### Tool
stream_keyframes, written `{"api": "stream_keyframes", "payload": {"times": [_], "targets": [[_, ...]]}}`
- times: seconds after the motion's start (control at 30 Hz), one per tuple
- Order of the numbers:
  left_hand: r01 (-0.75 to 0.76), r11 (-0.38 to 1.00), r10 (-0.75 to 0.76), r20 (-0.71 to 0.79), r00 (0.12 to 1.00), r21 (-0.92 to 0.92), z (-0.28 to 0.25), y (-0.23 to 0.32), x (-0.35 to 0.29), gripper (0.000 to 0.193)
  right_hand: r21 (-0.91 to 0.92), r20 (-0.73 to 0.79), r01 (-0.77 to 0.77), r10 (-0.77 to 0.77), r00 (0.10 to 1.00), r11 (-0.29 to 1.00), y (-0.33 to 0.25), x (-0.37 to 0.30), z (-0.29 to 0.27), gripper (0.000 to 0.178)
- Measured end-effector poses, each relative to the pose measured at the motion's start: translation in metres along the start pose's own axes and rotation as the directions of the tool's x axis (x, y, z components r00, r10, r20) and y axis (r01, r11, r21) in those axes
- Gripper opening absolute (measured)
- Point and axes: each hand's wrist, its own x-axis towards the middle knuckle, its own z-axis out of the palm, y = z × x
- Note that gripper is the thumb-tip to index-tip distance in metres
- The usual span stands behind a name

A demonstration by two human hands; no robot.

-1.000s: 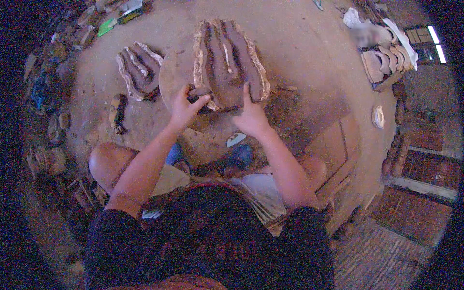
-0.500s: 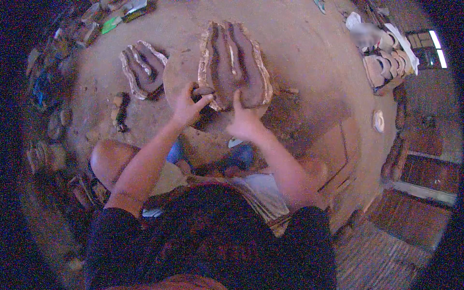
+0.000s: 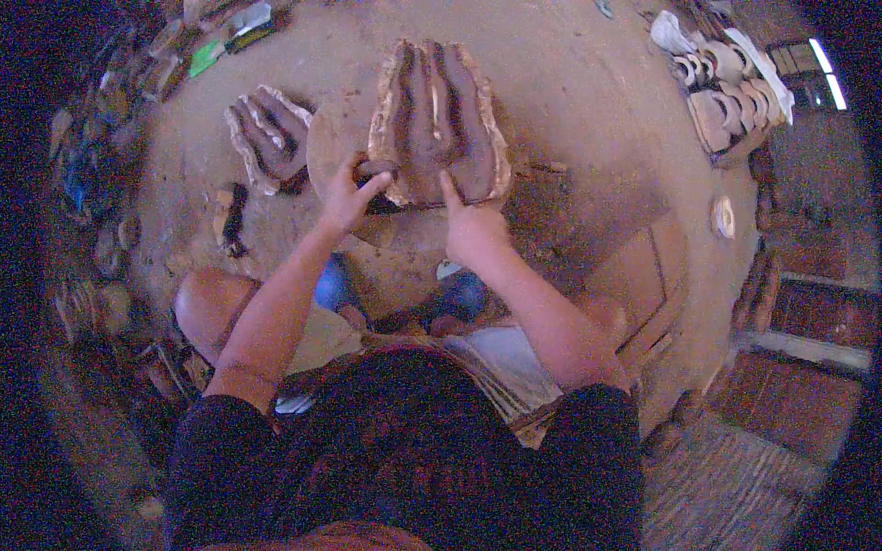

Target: The person rolls clay by hand into strips, places them into a mold, and presses and smooths the clay along the mold's interior edges.

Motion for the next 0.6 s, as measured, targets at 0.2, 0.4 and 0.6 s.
{"api": "stream_keyframes", "payload": {"times": [0.2,0.4,0.6], "targets": [[0.023,0.995,-0.023,-0.001,1.000,0.101,-0.010,0.002,0.004,0.050,0.073,-0.245,-0.204,0.216,0.945,0.976,0.003,-0.023,0.010,0.090],[0.096,0.992,-0.074,0.249,0.966,-0.080,0.016,0.087,-0.041,0.052,-0.034,-0.818,0.254,-0.173,0.549,0.967,-0.016,-0.044,0.005,0.086],[0.104,0.978,-0.044,0.305,0.951,-0.182,0.021,0.066,-0.073,0.080,0.017,-0.626,0.519,-0.395,0.672,0.855,-0.014,-0.022,0.039,0.049]]}}
